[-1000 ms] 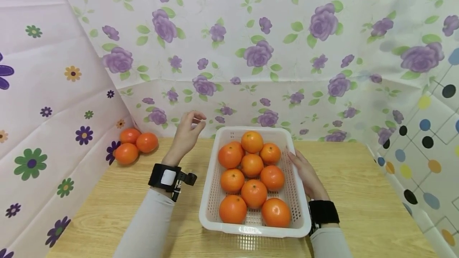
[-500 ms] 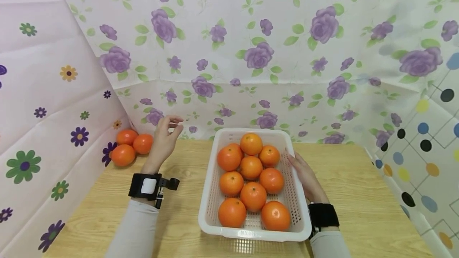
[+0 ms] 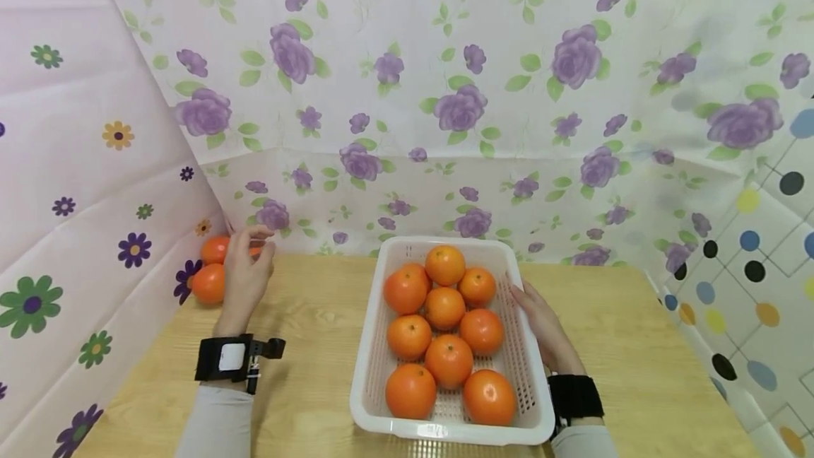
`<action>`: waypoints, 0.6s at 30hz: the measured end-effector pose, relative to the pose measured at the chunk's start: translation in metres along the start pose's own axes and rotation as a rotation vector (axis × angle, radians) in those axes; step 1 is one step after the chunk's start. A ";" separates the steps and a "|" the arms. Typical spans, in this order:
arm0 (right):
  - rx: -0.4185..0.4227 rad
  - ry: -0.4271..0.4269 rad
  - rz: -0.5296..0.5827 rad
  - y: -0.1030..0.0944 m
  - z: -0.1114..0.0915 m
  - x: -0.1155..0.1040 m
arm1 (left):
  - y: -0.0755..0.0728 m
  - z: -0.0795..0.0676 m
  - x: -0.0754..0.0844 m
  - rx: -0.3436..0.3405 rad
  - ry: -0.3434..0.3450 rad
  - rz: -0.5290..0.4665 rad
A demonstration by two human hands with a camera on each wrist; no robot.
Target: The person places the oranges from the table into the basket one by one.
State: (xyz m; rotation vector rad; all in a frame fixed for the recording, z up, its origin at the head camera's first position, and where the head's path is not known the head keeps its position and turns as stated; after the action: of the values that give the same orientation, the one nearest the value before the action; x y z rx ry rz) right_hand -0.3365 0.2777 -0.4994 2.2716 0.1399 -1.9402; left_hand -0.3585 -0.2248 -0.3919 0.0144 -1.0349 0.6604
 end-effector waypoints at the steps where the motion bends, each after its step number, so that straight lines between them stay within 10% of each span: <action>1: -0.001 0.004 -0.001 0.000 -0.001 0.001 | -0.005 -0.001 -0.004 0.024 -0.010 0.006; 10: -0.021 -0.010 -0.011 -0.001 -0.003 -0.001 | -0.040 0.006 -0.030 0.143 -0.087 0.132; 18: -0.022 0.010 0.011 0.001 -0.003 0.003 | -0.067 0.001 -0.072 0.019 -0.360 0.243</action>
State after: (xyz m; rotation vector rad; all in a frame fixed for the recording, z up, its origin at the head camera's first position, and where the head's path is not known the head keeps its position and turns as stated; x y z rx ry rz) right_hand -0.3329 0.2767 -0.5018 2.2635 0.1494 -1.9125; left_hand -0.3489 -0.3152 -0.4296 0.0257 -1.3908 0.9099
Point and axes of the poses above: each hand's wrist, its own z-axis towards the middle knuckle, its own y-axis out of the palm, x = y × z, the point moved 4 cm from there along z, towards the middle knuckle, and after that the axes turned 3 degrees about x, right-handed, at the moved point
